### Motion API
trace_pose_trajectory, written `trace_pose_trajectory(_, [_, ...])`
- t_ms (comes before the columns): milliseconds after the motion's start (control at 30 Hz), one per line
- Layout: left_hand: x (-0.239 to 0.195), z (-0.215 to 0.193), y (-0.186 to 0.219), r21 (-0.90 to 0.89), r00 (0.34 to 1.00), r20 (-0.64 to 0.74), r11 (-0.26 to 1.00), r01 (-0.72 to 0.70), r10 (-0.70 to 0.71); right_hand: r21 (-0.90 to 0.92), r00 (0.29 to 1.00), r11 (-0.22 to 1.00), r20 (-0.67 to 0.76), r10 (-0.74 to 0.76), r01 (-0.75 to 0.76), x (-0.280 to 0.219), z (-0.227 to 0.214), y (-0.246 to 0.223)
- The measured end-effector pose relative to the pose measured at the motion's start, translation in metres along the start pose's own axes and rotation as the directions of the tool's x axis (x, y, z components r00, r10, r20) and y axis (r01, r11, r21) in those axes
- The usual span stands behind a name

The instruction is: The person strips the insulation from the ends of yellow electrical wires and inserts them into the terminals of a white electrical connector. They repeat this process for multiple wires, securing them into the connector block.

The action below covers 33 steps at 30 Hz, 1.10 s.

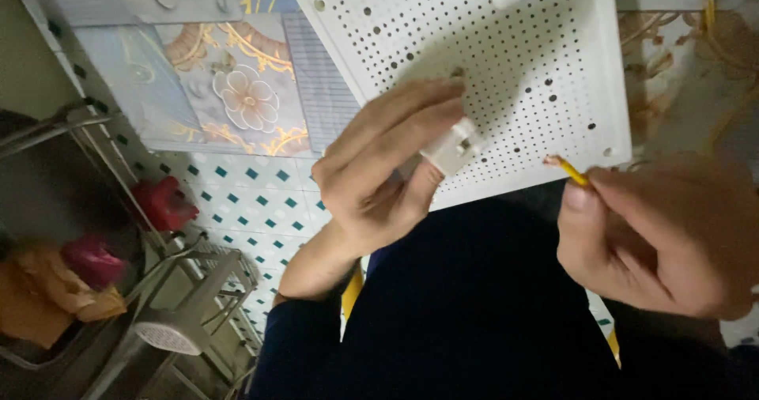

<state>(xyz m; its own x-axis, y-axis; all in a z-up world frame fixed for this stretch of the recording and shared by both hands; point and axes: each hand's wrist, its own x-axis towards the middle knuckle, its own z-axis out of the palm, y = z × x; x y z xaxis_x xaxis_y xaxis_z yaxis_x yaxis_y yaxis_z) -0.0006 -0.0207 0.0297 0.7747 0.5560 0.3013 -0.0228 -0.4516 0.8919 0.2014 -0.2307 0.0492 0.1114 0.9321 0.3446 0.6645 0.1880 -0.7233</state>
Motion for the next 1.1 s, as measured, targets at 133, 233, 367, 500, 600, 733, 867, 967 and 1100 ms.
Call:
trace_pose_trajectory(133, [0.004, 0.005, 0.009, -0.180, 0.995, -0.095, 0.983, -0.035, 0.018, -0.002, 0.999, 0.999, 0.032, 0.042, -0.042, 0.011, -0.007, -0.024])
trace_pose_trajectory(233, [-0.002, 0.010, 0.010, -0.186, 0.995, -0.090, 0.980, -0.068, 0.052, -0.073, 0.983, 0.987, -0.101, -0.153, 0.146, 0.025, 0.007, -0.022])
trace_pose_trajectory(367, [0.005, 0.007, 0.023, -0.166, 0.994, -0.066, 0.981, -0.095, 0.085, -0.161, 0.971, 0.972, -0.140, -0.193, 0.170, 0.023, 0.011, -0.025])
trace_pose_trajectory(500, [0.008, 0.006, 0.028, -0.166, 0.994, -0.059, 0.981, -0.097, 0.089, -0.180, 0.969, 0.970, -0.159, -0.191, 0.162, 0.023, 0.011, -0.029])
trace_pose_trajectory(600, [0.010, 0.006, 0.028, -0.169, 0.994, -0.050, 0.980, -0.105, 0.098, -0.177, 0.976, 0.972, -0.125, -0.180, 0.156, 0.030, 0.007, -0.030])
trace_pose_trajectory(733, [0.010, 0.003, 0.028, -0.138, 0.992, -0.034, 0.982, -0.128, 0.125, -0.173, 0.986, 0.974, -0.054, -0.159, 0.147, 0.025, 0.001, -0.031])
trace_pose_trajectory(867, [0.008, 0.001, 0.028, -0.089, 0.993, -0.025, 0.989, -0.119, 0.117, -0.205, 0.971, 0.964, -0.131, -0.199, 0.170, 0.028, 0.011, -0.029])
trace_pose_trajectory(967, [0.011, 0.000, 0.027, 0.000, 0.986, -0.021, 0.986, -0.168, 0.168, -0.217, 0.964, 0.954, -0.121, -0.236, 0.206, 0.035, 0.006, -0.031])
trace_pose_trajectory(1100, [0.013, 0.000, 0.025, 0.059, 0.976, -0.019, 0.975, -0.213, 0.215, -0.136, 0.988, 0.985, 0.126, -0.089, 0.106, 0.036, -0.016, -0.029])
